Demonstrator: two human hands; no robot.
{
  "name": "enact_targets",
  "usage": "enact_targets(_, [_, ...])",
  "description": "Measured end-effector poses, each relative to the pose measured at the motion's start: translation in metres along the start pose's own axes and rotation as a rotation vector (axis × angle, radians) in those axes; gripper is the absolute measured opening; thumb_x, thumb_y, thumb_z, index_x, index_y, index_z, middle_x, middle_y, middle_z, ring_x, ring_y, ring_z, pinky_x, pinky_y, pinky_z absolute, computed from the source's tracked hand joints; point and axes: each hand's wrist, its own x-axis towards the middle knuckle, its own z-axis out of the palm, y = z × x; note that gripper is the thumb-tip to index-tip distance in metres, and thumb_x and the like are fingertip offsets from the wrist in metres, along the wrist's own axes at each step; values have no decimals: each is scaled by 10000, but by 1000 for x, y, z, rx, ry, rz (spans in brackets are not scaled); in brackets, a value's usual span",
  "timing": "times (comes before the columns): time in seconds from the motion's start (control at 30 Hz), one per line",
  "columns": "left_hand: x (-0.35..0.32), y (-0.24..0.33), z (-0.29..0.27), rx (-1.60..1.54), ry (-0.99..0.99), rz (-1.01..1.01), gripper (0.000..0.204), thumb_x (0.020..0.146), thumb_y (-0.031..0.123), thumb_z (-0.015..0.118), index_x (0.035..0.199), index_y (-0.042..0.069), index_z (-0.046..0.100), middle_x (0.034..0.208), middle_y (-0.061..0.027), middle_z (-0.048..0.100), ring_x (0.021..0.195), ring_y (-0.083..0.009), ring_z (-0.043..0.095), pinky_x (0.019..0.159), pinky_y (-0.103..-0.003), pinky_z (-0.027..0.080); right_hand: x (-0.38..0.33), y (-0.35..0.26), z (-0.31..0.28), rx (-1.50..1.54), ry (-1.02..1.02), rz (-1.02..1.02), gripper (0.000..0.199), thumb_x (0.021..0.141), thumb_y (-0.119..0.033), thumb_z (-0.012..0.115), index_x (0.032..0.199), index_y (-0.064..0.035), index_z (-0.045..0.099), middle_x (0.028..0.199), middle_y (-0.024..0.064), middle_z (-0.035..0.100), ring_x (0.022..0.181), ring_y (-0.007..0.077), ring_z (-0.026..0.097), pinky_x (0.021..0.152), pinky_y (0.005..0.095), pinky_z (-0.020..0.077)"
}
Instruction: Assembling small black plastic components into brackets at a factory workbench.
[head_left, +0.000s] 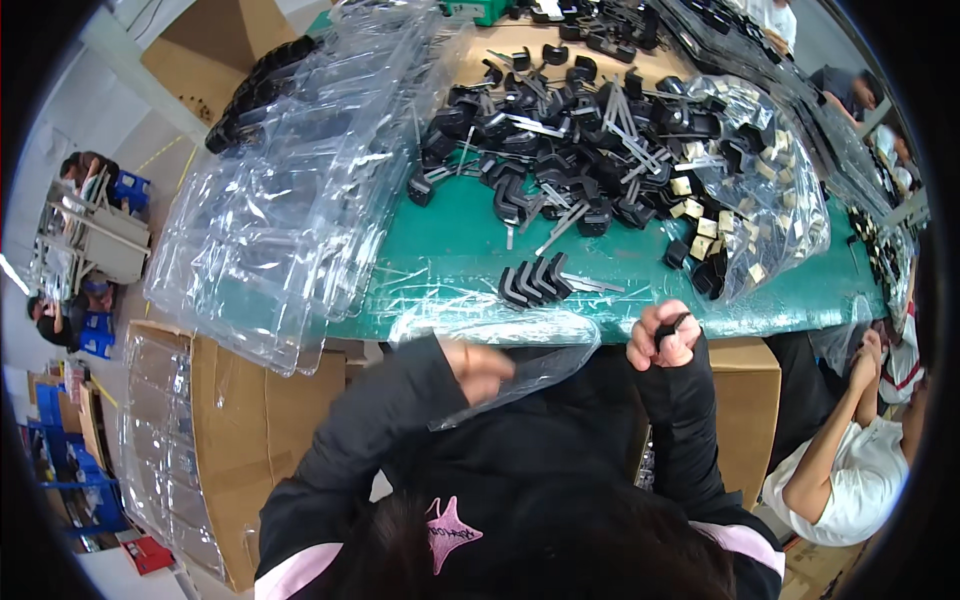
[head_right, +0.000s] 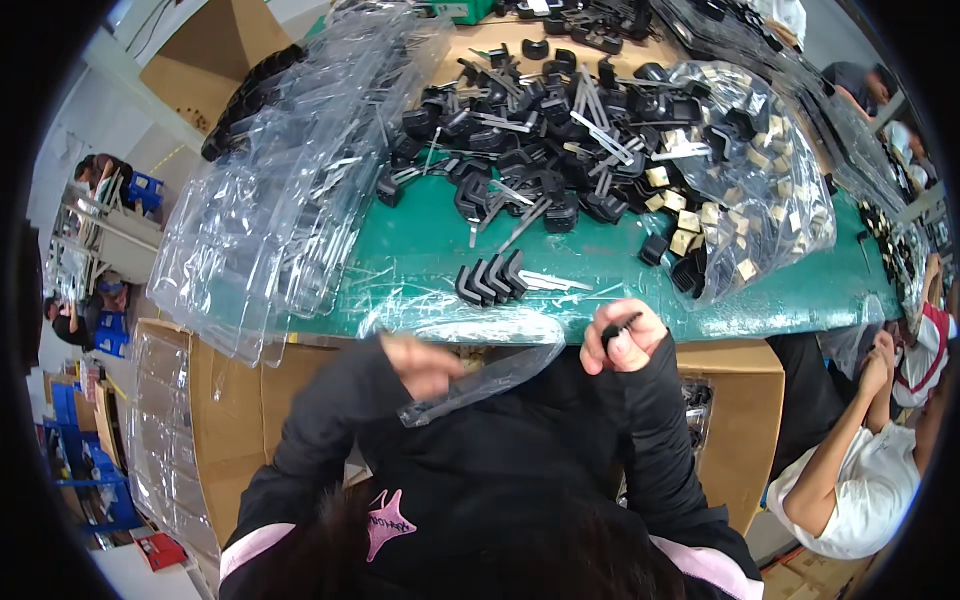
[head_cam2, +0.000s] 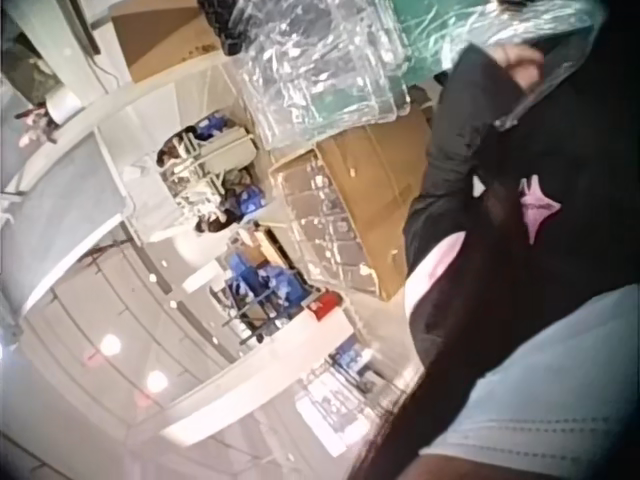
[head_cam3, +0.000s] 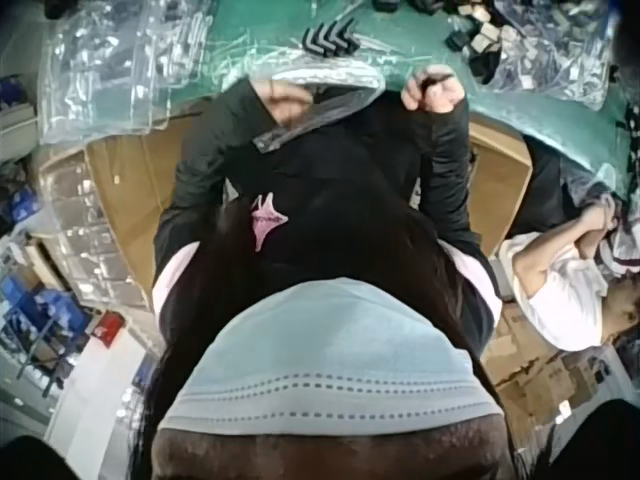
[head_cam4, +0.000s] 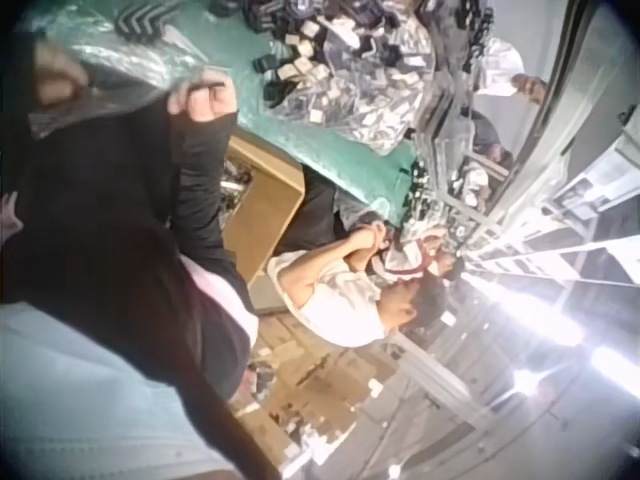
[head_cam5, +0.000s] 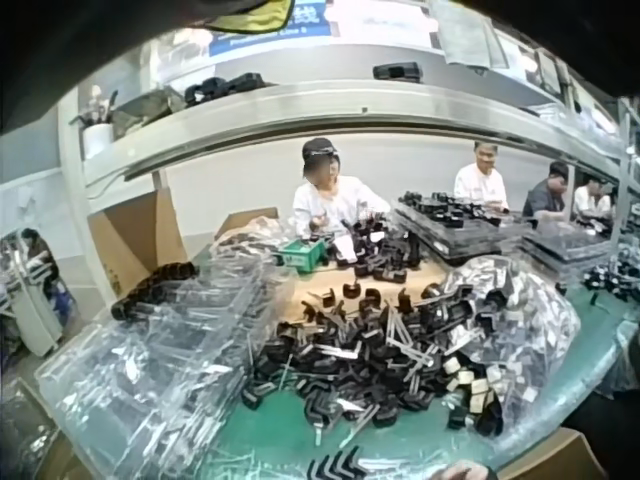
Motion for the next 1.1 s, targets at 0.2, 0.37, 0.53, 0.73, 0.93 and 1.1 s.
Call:
enact_targets(0.2, [95,-99,-50,978,906,31,290,734,59,557,1019,91,603,1210,-213,512,1032,-376,531,905,-410,428,-2,-2,14,12,-121,-94,246,894,-155,579,1074,-81,428,921,185,565,634,246,591,503,325,503])
enact_targets(0.37, [107,-92,-42,891,827,-264,230,771,47,541,994,52,594,1159,-204,528,1041,-369,518,897,-387,429,-22,-15,21,-351,176,-103,385,878,-181,605,1195,-70,416,789,121,563,550,169,545,487,260,464])
enact_targets(0.53, [94,-92,-45,671,933,-22,220,750,62,620,966,30,595,1017,-176,575,951,-312,564,829,-373,453,-20,-14,38,-675,464,-198,462,809,4,606,1217,-62,398,722,51,579,566,96,542,493,207,427])
enact_targets(0.73, [48,-46,-35,-15,818,-280,191,810,205,672,898,49,604,745,-39,594,691,-139,563,634,-275,449,-6,-10,31,-949,609,-370,156,817,-28,667,972,-18,655,765,17,609,627,64,530,582,201,423])
enact_targets(0.93, [24,-23,-21,-523,747,-164,126,885,126,582,987,62,621,1019,-40,640,759,-55,539,677,-204,434,1,-11,41,-760,609,-204,212,830,-56,653,1009,13,565,730,56,627,602,79,576,579,202,474])
enact_targets(1.1, [23,-1,19,-283,733,254,189,713,-65,708,874,3,635,1213,-175,494,1045,-225,563,880,-329,476,13,-10,54,-543,522,-55,118,829,-55,647,878,-2,554,802,75,624,665,92,594,632,220,492])
